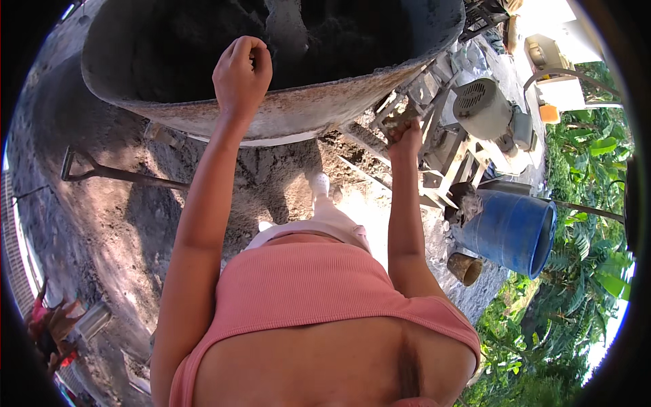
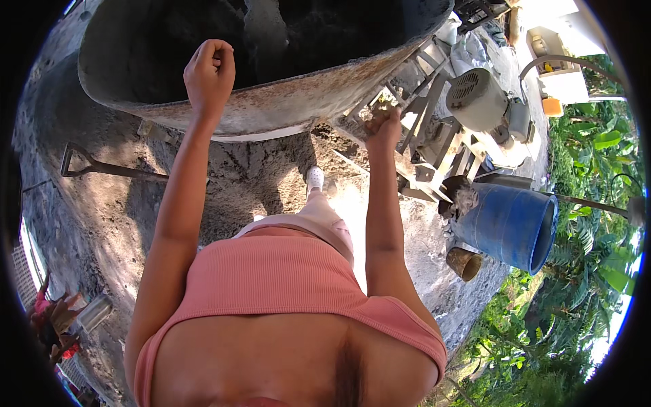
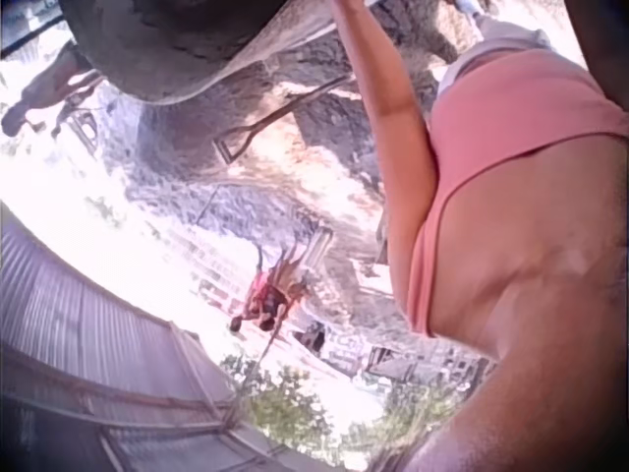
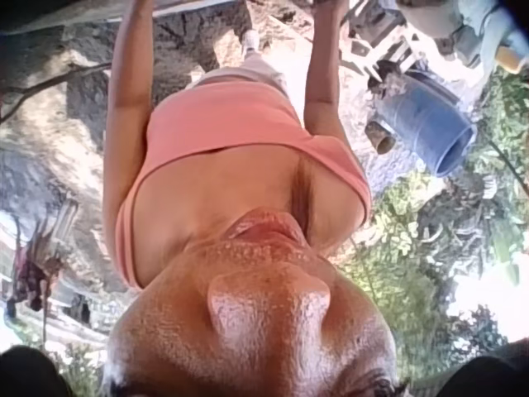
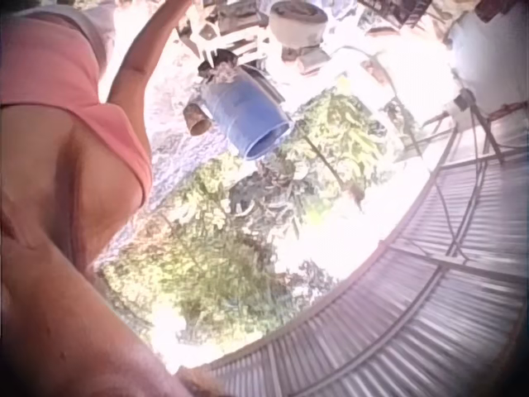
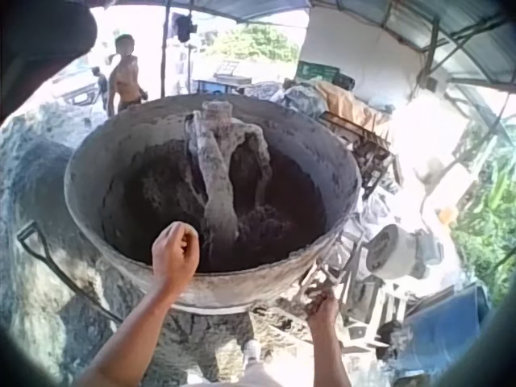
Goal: Operating and cleaning a concrete mixer and handling mortar components at a construction site.
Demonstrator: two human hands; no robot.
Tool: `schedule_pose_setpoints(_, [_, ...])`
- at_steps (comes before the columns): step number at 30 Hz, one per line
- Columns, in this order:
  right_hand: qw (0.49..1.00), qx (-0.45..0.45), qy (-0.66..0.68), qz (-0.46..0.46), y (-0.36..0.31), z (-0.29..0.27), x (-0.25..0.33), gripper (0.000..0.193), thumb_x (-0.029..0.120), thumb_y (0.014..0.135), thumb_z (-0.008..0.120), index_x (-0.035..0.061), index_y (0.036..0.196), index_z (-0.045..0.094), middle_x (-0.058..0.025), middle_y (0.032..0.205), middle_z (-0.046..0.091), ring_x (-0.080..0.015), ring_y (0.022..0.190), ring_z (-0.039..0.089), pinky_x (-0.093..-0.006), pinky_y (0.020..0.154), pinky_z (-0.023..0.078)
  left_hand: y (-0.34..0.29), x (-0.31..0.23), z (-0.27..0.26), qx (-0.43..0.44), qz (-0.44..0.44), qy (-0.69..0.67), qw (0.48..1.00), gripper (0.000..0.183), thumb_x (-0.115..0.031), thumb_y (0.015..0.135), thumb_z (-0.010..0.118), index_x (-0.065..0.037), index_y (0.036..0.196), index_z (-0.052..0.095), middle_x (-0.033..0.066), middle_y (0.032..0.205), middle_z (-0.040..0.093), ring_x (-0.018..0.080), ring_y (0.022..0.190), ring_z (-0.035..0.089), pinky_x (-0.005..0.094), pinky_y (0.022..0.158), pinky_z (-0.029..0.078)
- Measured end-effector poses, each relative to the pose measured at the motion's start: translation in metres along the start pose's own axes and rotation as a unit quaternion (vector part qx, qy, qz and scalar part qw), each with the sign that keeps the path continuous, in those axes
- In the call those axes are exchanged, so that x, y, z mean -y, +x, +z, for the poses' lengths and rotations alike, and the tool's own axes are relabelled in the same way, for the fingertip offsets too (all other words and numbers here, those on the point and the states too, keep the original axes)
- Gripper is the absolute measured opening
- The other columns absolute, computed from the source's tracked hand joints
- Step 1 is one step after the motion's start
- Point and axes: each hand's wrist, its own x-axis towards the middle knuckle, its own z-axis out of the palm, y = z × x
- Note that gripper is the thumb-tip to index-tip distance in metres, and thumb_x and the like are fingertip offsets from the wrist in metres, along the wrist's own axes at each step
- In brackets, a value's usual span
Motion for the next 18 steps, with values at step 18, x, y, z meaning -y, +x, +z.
schedule_pose_setpoints(18, [0.978,-0.034,0.155,-0.138,0.076,-0.075,0.089,0.030,0.024,0.095,0.035,0.0109,0.068,0.033,0.0015,0.052,0.026,-0.0134,0.046,0.026,-0.0302,0.047,0.032,0.014,0.066,-0.066,-0.148,-0.185,-0.097,0.967,0.009,-0.011,0.083,0.057,-0.007,0.081,0.064,0.0021,0.071,0.062,0.0142,0.064,0.060,0.0255,0.058,0.044])
